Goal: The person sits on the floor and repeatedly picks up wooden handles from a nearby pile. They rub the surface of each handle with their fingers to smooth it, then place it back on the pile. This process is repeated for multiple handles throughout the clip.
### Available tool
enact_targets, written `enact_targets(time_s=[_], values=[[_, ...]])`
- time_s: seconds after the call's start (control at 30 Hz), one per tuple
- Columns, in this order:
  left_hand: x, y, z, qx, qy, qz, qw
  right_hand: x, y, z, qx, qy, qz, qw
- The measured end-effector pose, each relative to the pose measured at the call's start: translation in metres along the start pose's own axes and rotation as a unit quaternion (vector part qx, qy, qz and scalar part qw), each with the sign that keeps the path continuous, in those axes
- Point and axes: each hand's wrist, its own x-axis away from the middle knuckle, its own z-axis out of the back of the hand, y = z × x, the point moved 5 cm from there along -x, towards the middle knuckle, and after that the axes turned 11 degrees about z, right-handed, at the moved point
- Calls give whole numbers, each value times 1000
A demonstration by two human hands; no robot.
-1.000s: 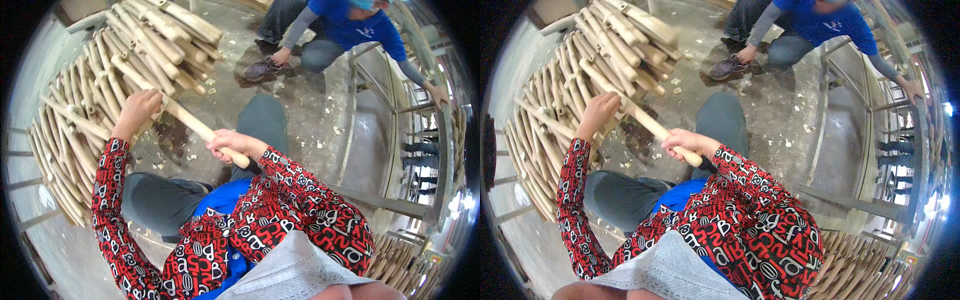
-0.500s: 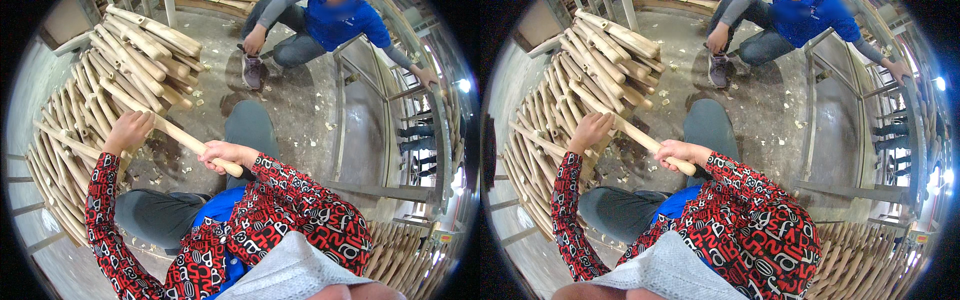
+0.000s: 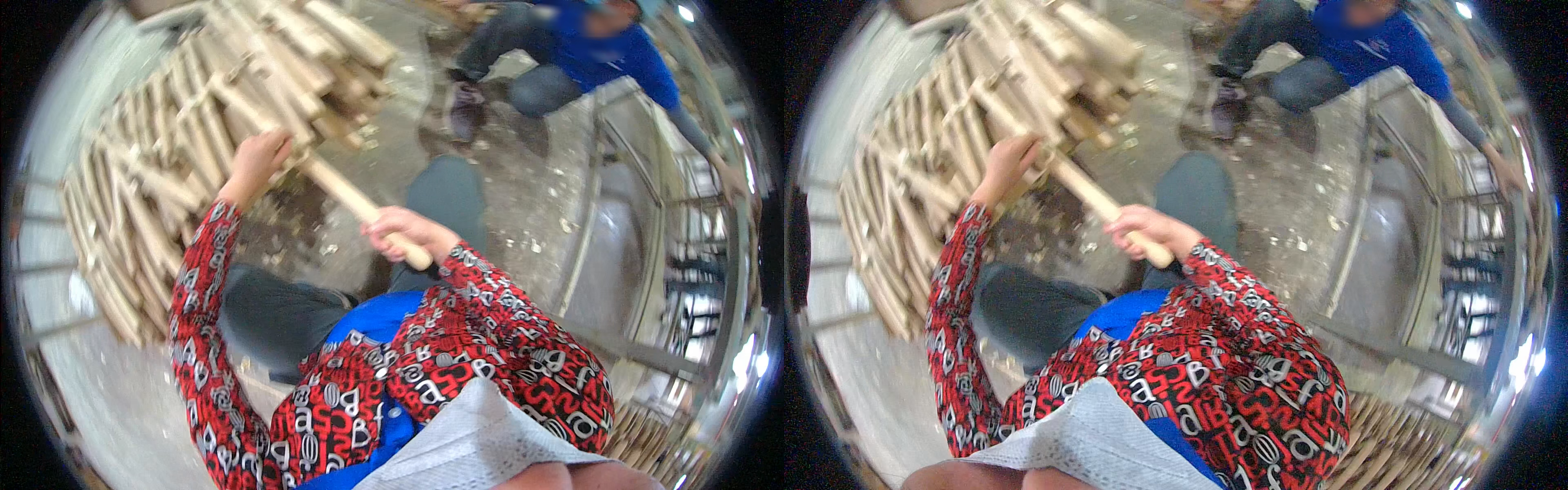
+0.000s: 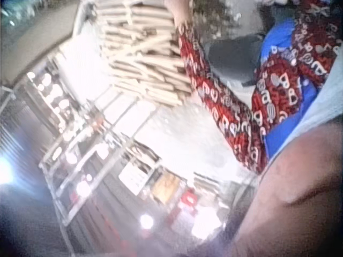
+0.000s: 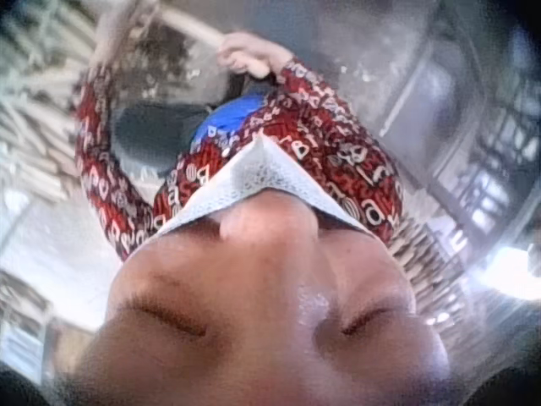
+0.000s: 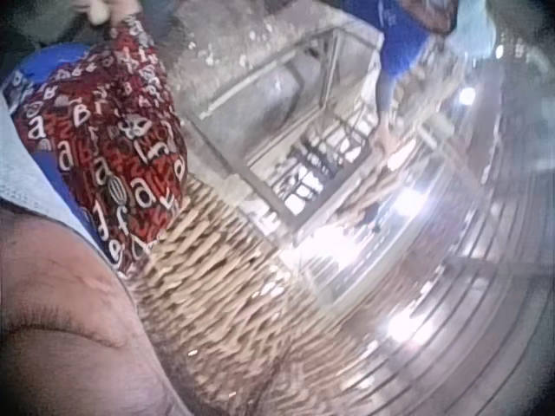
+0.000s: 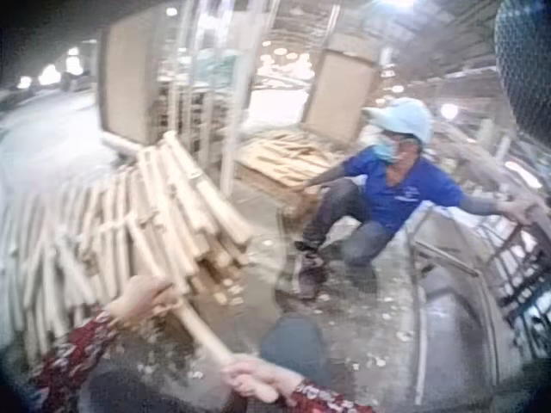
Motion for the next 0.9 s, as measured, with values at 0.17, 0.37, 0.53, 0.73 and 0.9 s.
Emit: enact_targets(time_s=[0.17, 0.37, 0.53, 0.73, 0.9], values=[[27, -44, -30, 341, 60, 266, 899, -10, 4, 0, 43, 15, 20, 999], [48, -69, -26, 585, 137, 310, 737, -12, 5, 0, 44, 3, 14, 999], [44, -49, -23, 562, 30, 294, 772, -22, 13, 7, 313, 100, 70, 942], [56, -37, -12, 279, 109, 299, 906, -30, 18, 5, 335, 100, 63, 935], [66, -25, -34, 153, -70, 345, 924, -29, 21, 2, 417, 107, 100, 897]])
